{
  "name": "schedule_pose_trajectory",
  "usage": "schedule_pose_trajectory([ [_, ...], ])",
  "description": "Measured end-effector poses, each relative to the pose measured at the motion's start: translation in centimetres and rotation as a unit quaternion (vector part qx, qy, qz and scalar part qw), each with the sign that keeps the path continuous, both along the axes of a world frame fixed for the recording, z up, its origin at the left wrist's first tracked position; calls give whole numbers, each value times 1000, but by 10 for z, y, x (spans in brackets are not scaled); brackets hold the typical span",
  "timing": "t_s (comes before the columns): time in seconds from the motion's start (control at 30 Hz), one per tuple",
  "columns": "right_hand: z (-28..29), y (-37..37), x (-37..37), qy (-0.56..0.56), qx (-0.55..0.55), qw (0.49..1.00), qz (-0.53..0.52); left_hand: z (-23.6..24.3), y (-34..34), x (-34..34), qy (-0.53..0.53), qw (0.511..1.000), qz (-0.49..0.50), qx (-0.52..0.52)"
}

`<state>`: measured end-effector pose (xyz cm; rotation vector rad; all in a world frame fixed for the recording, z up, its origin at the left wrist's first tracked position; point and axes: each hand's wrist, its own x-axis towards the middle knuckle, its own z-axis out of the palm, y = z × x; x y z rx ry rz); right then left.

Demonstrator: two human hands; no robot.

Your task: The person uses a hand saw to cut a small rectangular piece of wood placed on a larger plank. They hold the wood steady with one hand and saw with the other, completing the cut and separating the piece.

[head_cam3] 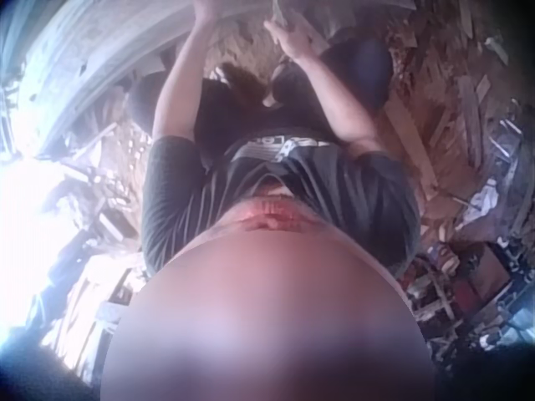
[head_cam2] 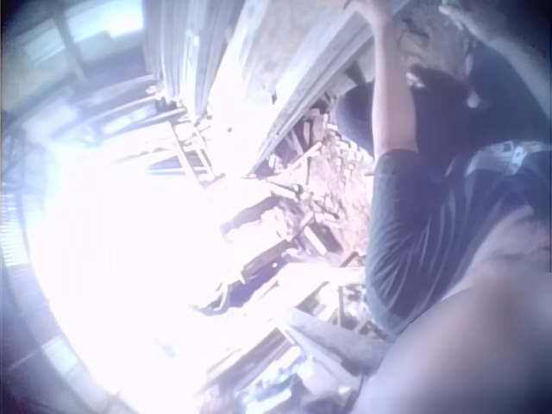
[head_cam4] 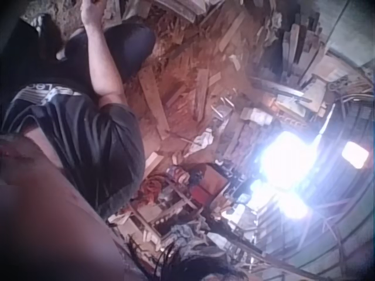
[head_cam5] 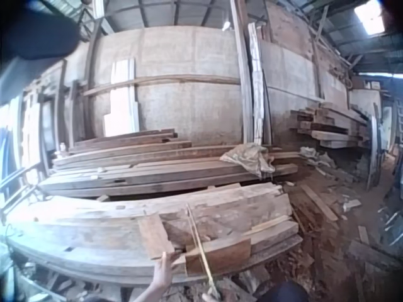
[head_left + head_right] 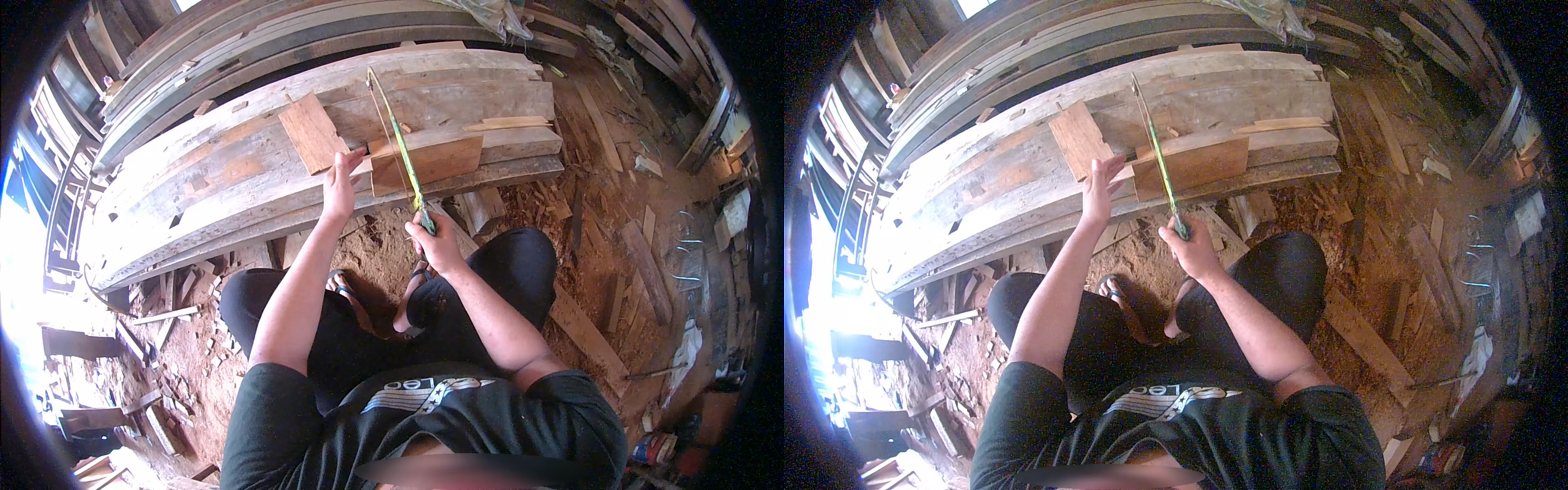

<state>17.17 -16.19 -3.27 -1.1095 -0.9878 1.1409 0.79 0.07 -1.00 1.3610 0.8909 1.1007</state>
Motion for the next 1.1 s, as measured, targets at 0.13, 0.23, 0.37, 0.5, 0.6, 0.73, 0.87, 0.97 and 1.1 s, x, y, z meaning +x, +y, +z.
schedule_pose_trajectory([
  [0.13,-2,1,0,-14,-1,1000,-7,24,-8,3,-229,962,-65,-133],
  [0.23,-3,0,-2,-1,-5,1000,-4,25,-8,-2,-289,933,-87,-197],
  [0.37,-4,1,-3,17,-5,1000,-2,10,0,-9,-252,946,-76,-188],
  [0.5,-4,2,-3,-5,6,1000,-3,1,3,-7,-37,999,-9,-38],
  [0.6,-2,0,-4,-8,5,1000,-5,1,-1,1,184,963,24,194],
  [0.73,-3,-1,-7,-11,5,1000,-13,8,1,11,314,903,-21,293],
  [0.87,-9,-1,-6,-21,3,1000,-5,7,6,16,320,911,-9,260],
  [0.97,-13,-2,-3,-44,10,999,-12,4,12,21,318,912,-8,259],
  [1.1,-13,-7,-3,-12,-1,1000,-21,1,15,27,319,914,-6,249],
])
